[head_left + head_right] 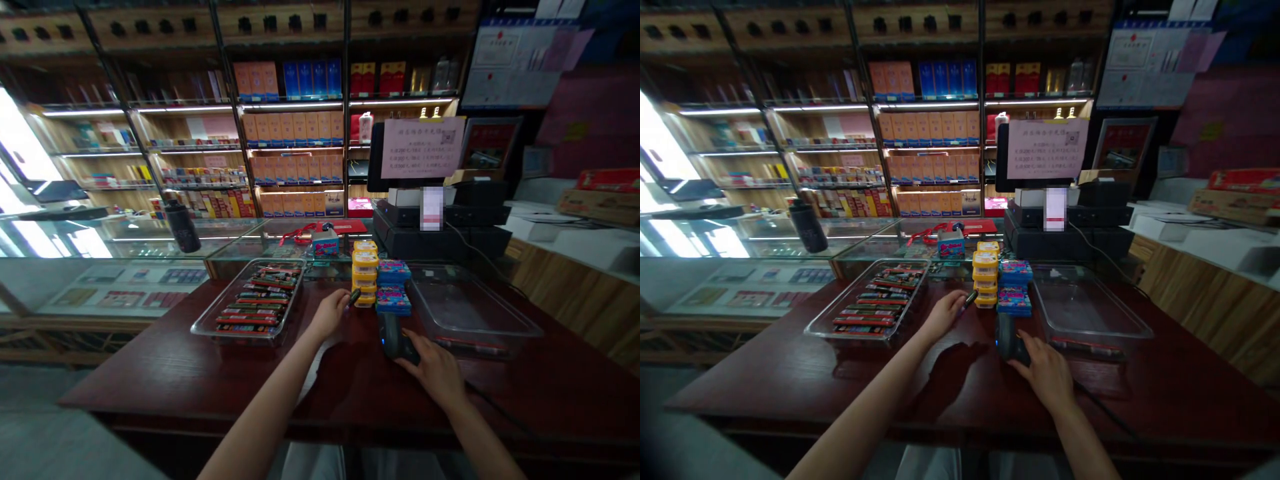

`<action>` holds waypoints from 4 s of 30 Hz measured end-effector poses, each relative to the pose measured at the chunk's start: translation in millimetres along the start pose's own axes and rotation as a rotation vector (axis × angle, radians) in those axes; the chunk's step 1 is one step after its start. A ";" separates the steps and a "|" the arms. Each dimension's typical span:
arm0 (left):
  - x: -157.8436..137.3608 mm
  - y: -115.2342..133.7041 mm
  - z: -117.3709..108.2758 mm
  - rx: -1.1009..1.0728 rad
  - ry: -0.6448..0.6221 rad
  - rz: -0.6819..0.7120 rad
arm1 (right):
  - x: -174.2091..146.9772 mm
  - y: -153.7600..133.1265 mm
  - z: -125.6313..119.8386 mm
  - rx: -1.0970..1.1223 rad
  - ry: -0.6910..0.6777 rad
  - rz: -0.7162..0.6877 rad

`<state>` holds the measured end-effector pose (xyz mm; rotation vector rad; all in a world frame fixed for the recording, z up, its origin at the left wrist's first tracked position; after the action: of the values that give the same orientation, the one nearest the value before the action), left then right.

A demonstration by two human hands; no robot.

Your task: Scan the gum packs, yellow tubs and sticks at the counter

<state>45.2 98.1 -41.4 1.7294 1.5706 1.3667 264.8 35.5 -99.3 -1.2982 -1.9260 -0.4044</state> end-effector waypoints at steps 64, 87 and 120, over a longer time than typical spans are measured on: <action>-24.8 -61.7 48.5 -0.699 -0.355 -0.412 | -5.3 -14.6 8.6 -0.099 -0.080 0.005; -2.4 178.2 193.4 0.083 -0.517 0.705 | 7.7 -19.2 1.7 -0.069 -0.176 0.067; -41.5 121.1 17.2 0.409 -0.036 0.844 | -7.0 -18.2 9.8 -0.026 -0.178 -0.003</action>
<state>125.1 32.8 36.3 2.8575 1.1769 1.3808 245.9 29.3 -108.1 -1.3881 -2.0764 -0.3249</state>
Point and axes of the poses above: each hand's wrist, its own x-axis towards the middle knuckle, its own z-axis out of the palm, y = z × x, the point moved 10 cm from there along x, towards the middle knuckle, and after that the axes turned 15 degrees about y, right-handed, at the moved point
